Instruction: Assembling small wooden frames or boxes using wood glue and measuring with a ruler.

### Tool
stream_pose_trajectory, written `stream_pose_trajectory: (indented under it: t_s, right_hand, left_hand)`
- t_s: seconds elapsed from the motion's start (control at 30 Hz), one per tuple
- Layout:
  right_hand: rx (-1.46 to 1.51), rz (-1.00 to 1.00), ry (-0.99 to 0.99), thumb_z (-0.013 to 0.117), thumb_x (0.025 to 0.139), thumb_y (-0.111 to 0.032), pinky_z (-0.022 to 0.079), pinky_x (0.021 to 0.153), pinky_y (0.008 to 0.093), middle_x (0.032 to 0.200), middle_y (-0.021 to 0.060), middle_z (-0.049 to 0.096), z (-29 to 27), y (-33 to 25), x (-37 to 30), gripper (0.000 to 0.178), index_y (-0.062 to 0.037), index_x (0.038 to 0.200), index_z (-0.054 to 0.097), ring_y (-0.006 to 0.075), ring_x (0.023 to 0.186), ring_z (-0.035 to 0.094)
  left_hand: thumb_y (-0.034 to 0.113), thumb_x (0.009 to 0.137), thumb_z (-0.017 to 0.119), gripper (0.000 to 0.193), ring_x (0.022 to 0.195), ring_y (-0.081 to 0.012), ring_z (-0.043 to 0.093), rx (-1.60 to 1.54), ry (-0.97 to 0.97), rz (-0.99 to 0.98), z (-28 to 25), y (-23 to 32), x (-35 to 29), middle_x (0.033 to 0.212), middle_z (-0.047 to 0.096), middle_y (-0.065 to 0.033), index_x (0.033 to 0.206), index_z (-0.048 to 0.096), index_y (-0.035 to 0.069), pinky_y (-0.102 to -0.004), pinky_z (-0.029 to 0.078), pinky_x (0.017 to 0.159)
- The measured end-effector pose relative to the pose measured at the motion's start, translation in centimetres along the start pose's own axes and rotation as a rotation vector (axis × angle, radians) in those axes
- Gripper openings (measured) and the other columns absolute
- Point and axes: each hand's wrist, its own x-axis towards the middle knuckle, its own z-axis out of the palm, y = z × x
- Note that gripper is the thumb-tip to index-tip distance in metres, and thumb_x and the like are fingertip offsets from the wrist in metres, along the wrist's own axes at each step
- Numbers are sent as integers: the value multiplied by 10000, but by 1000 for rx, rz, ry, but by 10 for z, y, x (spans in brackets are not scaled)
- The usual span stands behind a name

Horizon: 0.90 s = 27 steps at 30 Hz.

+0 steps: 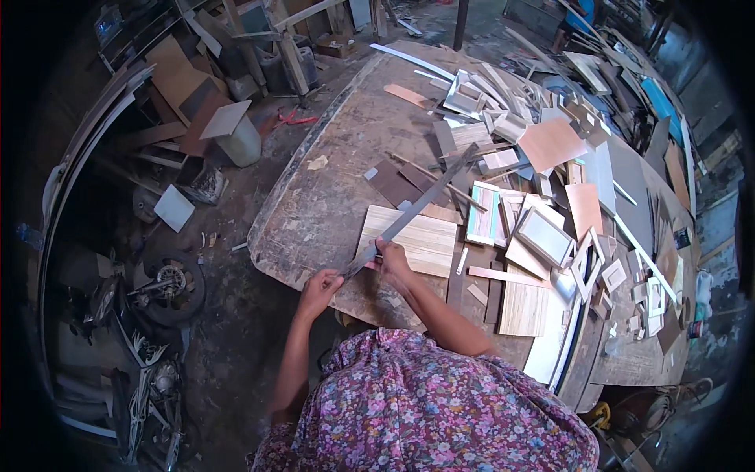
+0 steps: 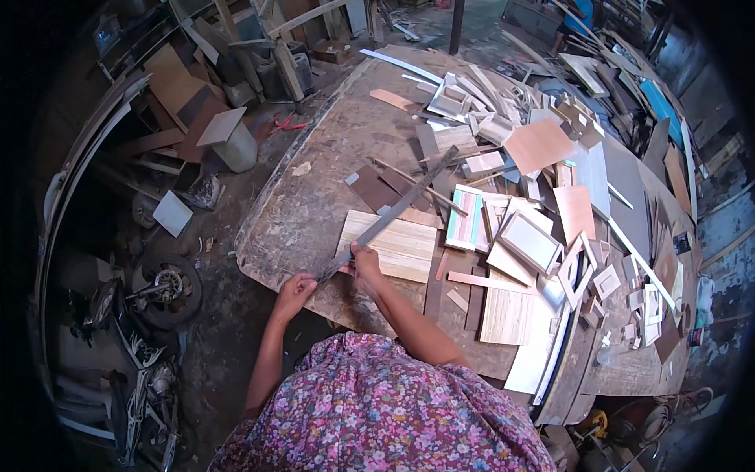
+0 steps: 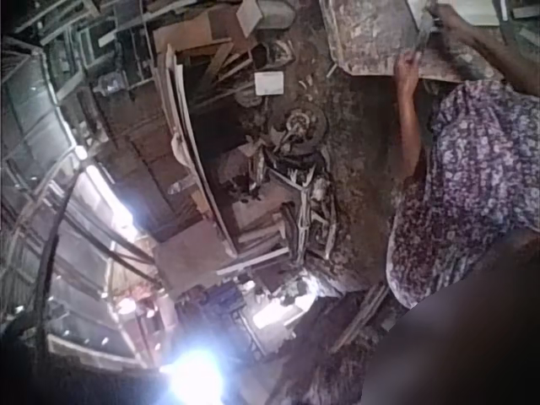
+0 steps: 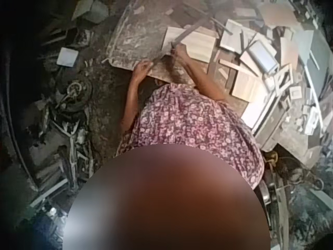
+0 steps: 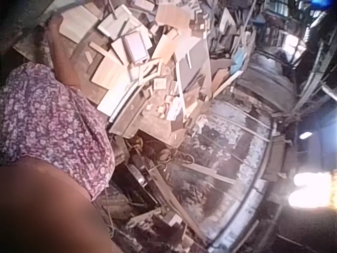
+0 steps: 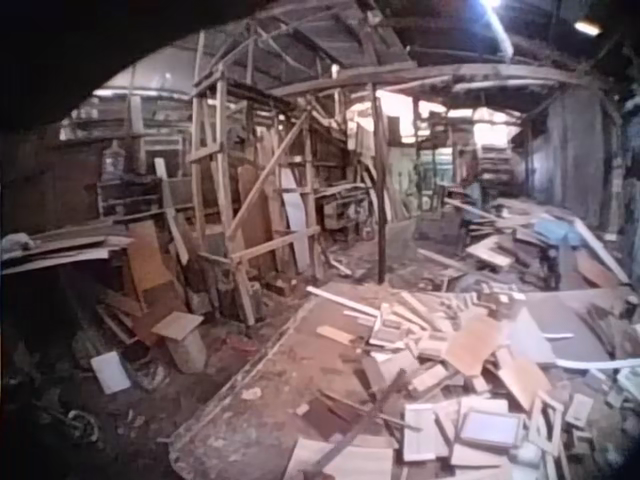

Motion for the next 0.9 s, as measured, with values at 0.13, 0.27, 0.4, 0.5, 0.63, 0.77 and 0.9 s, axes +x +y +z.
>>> stream_pose_trajectory:
  t_s: [0.13,0.27,0.4,0.5,0.63,0.77,0.9]
  right_hand:
    - [29,57,-58,491,870,-275,528,525,328,713,65,536,0,8,-5,239,-38,847,522,181,546,508]
    - [47,-3,-66,505,862,-305,442,440,285,582,40,470,-18,5,6,277,-68,719,486,153,459,437]
    - [42,-182,-15,488,868,-304,423,462,278,623,54,512,-40,-11,18,265,-57,774,503,157,519,494]
    - [109,-190,163,526,852,-311,471,472,275,750,66,556,-30,-24,8,274,-39,820,533,157,615,554]
    - [96,-107,168,520,859,-256,507,476,300,756,87,512,-39,-37,7,283,18,923,487,186,607,531]
    - [243,-231,217,473,882,-208,527,501,340,744,88,510,-64,-33,32,211,3,892,479,207,606,546]
    - [228,-255,284,491,873,-190,527,477,328,739,103,534,-71,-35,41,185,-6,863,476,213,590,570]
  left_hand:
    - [286,768,623,274,599,-213,559,105,-58,-16,5,-7,8,661,581,-128,845,600,24,-333,425,578]
    - [338,750,631,340,641,-253,566,298,-108,-10,-15,-1,11,703,583,-162,813,611,4,-350,421,601]
    - [328,721,659,443,871,-288,598,303,-134,-112,-62,1,20,925,615,-193,950,600,-47,-330,444,777]
    - [305,715,662,428,875,-271,600,421,-112,-82,-93,-9,29,911,619,-190,944,604,-52,-331,441,772]
    - [294,715,651,376,852,-266,600,471,-331,-54,-119,11,44,877,623,-178,923,621,-18,-340,437,731]
    - [285,716,647,334,795,-267,606,599,-225,31,-140,13,58,807,621,-176,884,633,-4,-340,440,705]
    - [278,709,648,321,770,-281,604,668,-225,102,-160,13,83,782,602,-189,867,625,-1,-365,432,662]
